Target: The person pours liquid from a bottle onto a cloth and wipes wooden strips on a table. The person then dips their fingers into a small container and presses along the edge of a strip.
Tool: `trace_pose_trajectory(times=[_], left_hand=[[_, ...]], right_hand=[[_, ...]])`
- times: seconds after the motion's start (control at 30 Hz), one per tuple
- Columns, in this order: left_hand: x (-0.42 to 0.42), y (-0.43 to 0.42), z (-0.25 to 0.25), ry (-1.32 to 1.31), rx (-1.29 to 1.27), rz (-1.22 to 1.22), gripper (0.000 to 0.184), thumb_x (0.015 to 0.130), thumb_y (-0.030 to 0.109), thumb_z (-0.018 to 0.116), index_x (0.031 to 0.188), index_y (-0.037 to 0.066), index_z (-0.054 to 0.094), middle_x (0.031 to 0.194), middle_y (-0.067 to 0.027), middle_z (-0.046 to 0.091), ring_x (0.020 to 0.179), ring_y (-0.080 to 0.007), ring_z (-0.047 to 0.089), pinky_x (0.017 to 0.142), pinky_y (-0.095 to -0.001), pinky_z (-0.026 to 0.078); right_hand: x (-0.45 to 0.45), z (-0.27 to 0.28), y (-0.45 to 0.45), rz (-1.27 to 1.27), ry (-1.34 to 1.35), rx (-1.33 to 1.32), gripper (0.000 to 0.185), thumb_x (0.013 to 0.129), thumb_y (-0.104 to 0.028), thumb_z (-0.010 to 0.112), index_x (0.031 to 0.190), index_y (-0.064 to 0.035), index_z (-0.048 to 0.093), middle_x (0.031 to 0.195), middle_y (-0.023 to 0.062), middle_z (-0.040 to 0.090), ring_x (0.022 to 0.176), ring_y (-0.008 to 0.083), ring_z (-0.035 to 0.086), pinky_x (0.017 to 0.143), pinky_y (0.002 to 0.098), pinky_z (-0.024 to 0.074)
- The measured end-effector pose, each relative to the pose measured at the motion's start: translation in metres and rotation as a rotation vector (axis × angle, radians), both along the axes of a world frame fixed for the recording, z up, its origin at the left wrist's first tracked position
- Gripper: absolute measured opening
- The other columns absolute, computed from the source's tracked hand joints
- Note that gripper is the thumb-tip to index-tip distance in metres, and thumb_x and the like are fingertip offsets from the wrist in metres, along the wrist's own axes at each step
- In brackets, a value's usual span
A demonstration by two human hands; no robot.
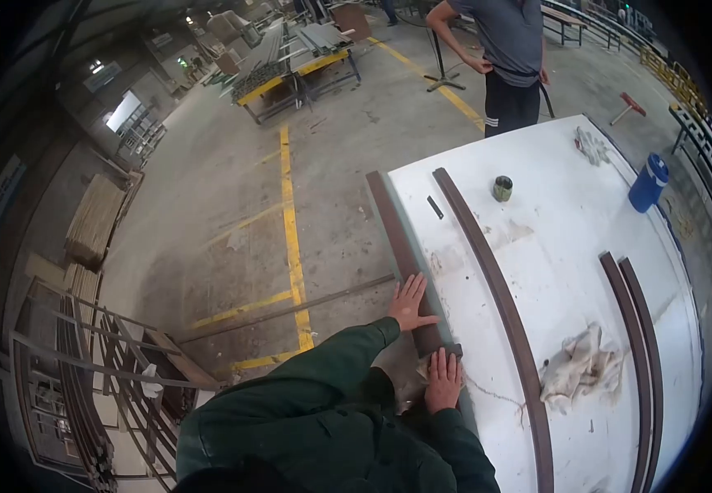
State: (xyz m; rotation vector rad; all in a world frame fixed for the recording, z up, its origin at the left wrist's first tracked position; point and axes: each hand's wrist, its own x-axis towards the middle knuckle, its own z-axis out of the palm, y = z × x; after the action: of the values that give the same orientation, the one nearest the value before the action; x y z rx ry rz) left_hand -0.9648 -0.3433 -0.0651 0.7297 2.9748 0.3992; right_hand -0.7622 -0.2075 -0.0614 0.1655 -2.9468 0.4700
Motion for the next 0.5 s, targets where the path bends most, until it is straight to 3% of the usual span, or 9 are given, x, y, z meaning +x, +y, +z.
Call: trace_pose_trajectory(times=[0.5], left_hand=[[-0.307,-0.102,0.005,0.06,0.014,0.019,0.096,0.073,0.069,0.05,0.142,0.008,0.021,0.149,-0.0086,0.016,0.138,-0.0269,0.013,0.109,-0.0521,0.013]], right_hand=[[-0.307,-0.001,-0.096,0.025,0.008,-0.048,0.054,0.081,-0.013,0.045,0.134,-0.0046,0.038,0.143,0.0101,0.031,0.13,0.0341,0.029,0.107,0.0455,0.0222]])
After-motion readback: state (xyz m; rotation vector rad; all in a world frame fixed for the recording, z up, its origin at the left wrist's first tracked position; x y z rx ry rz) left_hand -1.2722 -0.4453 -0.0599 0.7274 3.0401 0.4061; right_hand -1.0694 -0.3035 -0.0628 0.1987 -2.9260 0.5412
